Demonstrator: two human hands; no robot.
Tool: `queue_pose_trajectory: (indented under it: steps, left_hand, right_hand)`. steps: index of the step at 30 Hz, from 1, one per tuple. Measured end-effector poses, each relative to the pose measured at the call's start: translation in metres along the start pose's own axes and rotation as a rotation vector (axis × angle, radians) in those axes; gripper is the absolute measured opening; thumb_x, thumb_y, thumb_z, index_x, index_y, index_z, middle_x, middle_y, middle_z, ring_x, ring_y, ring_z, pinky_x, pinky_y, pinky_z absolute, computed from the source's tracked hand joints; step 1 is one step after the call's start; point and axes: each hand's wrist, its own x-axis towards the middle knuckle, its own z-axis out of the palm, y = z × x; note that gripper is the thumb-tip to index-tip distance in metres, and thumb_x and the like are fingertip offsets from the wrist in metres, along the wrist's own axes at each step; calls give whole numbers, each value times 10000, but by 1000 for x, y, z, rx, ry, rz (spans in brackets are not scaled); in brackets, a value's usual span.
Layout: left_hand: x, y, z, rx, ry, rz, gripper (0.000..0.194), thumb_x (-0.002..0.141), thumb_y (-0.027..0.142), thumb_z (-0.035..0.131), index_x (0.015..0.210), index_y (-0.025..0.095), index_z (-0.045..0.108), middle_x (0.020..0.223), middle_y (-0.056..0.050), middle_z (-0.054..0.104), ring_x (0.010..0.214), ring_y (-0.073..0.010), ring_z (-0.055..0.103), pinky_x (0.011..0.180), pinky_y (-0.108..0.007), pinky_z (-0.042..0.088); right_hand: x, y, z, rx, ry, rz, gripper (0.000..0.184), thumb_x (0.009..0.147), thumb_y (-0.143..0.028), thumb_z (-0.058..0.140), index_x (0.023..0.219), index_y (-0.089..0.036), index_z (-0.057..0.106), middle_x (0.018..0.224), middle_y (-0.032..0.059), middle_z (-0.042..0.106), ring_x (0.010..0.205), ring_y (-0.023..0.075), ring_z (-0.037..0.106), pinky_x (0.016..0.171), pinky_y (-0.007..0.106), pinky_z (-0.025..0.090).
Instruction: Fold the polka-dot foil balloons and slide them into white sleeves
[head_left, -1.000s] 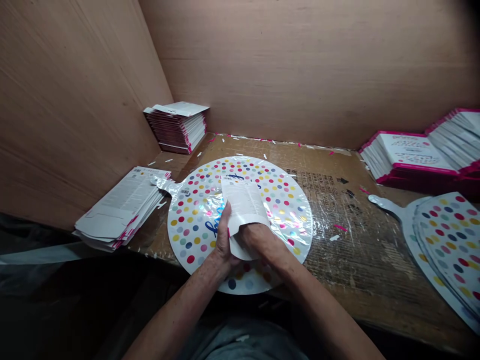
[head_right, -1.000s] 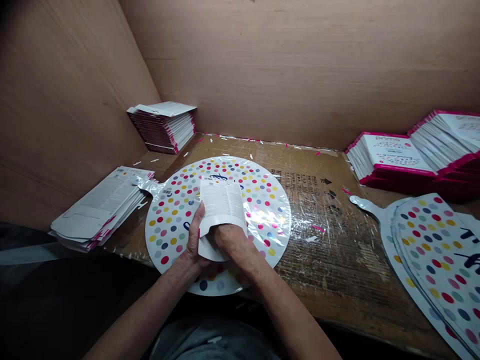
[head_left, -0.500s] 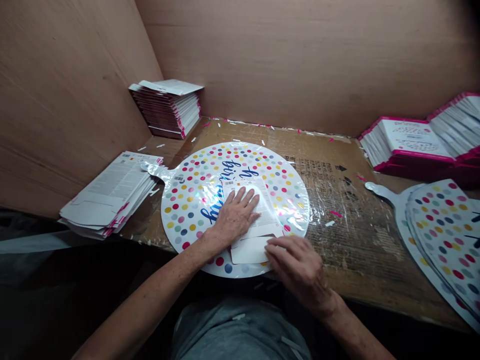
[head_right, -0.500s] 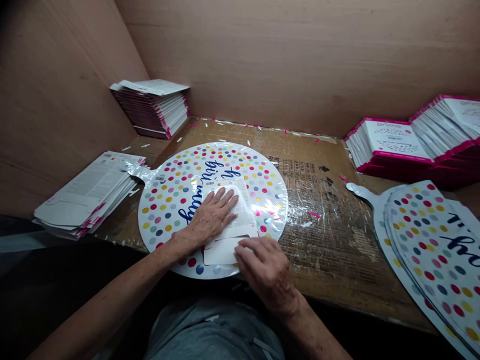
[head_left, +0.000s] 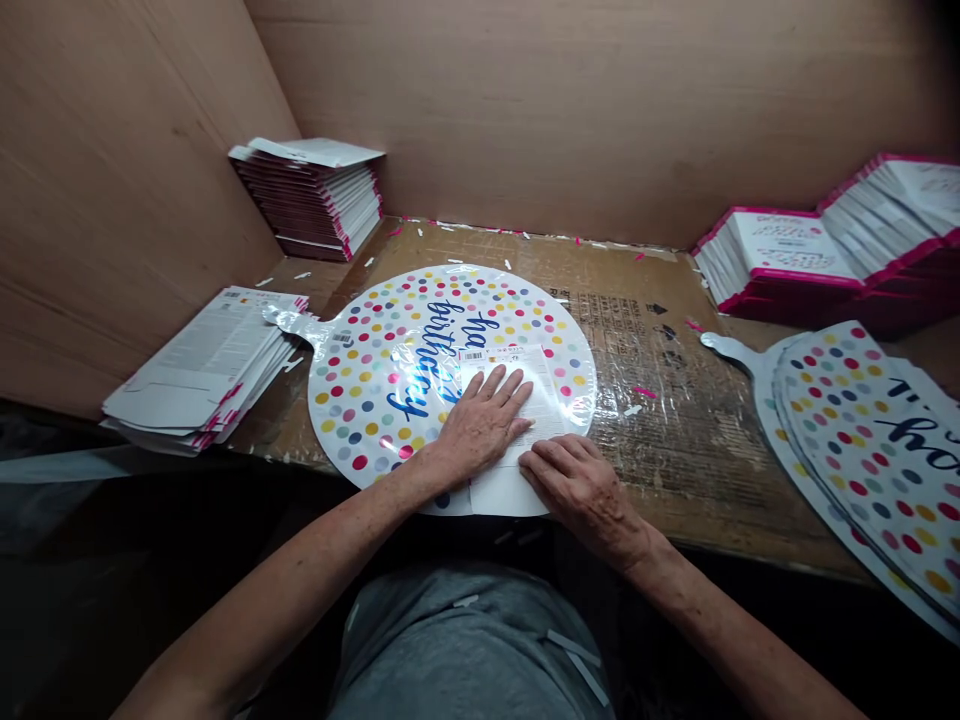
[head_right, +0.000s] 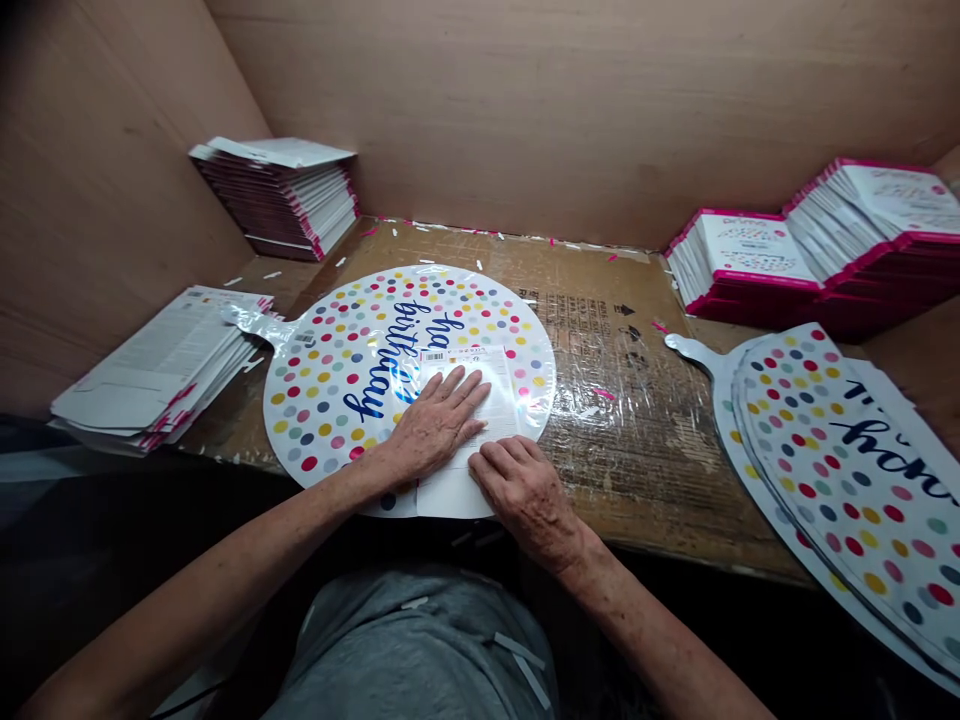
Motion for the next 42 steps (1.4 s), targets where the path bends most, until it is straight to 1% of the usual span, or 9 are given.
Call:
queue_pose_trajectory:
  steps: [10, 16, 21, 23, 26, 30, 33, 36, 42]
  left_hand:
    - [4, -2, -8, -88, -53, -7, 499, 1021, 373, 329, 1448, 135, 431, 1556, -123, 382, 1466, -319, 272, 1172, -522, 246]
    - [7, -4, 0, -83, -26, 66, 469, 1020, 362, 338, 1434, 170, 445, 1539, -109, 415, 1459, -298, 297, 1166, -491, 261]
    - [11, -3, 3, -80, 7, 140, 490, 1019, 413, 343, 1426, 156, 436, 1523, -134, 428, 1458, -316, 295, 1154, -525, 272]
    - [13, -3, 4, -89, 32, 172, 490, 1012, 413, 373, 1411, 138, 444, 1511, -154, 437, 1449, -329, 311, 1148, -541, 285]
    - [13, -3, 2, -147, 106, 186, 456, 978, 398, 477, 1315, 94, 518, 1468, -205, 472, 1425, -339, 360, 1143, -547, 318]
    - [-17, 0, -13, -333, 266, 155, 235, 959, 329, 528, 1030, 138, 645, 1350, -183, 581, 1386, -278, 438, 1105, -461, 424]
    - [-56, 5, -23, -414, 219, 230, 361, 849, 522, 650, 950, 177, 682, 1280, -157, 634, 1362, -300, 465, 1087, -464, 452]
    - [-87, 10, -22, -414, 179, 227, 622, 706, 639, 731, 1100, 160, 681, 1373, -207, 567, 1378, -356, 434, 1109, -538, 412]
    - [-95, 26, -10, -487, 368, 33, 205, 920, 324, 606, 839, 175, 719, 1358, -153, 592, 1401, -294, 418, 1096, -472, 447]
  right_hand:
    - [2, -2, 11, -25, 29, 20, 156, 973, -221, 532, 894, -149, 645, 878, 61, 659, 844, 203, 537, 801, 332, 388]
    - [17, 0, 9, -121, -70, 26, 272, 992, -301, 479, 799, -155, 603, 812, 97, 651, 763, 210, 560, 713, 337, 374]
    - [-27, 5, -24, 97, -252, 1, 352, 1016, -392, 442, 753, -191, 559, 607, -5, 584, 516, 135, 513, 526, 286, 300]
    - [-50, 5, -36, 176, -204, 34, 367, 992, -447, 486, 734, -195, 554, 575, -22, 572, 492, 120, 520, 514, 271, 328]
    - [-65, 2, -36, 116, -13, 53, 367, 919, -503, 590, 932, -141, 648, 903, 116, 710, 828, 210, 667, 726, 316, 489]
    - [-56, -5, -13, 40, 51, -27, 354, 932, -298, 612, 1243, -130, 620, 1302, 180, 623, 1233, 290, 549, 1003, 447, 460]
    - [-52, -9, -2, 30, 77, -33, 289, 933, -212, 601, 1209, -138, 646, 1275, 158, 653, 1229, 276, 556, 993, 446, 475]
    - [-53, -10, -2, 64, 118, -10, 248, 932, -238, 614, 1159, -155, 668, 1242, 146, 676, 1192, 257, 577, 978, 436, 485]
    - [-36, -11, -8, 251, 96, 197, 164, 967, -259, 555, 958, -198, 706, 1008, 73, 733, 939, 196, 648, 849, 356, 515]
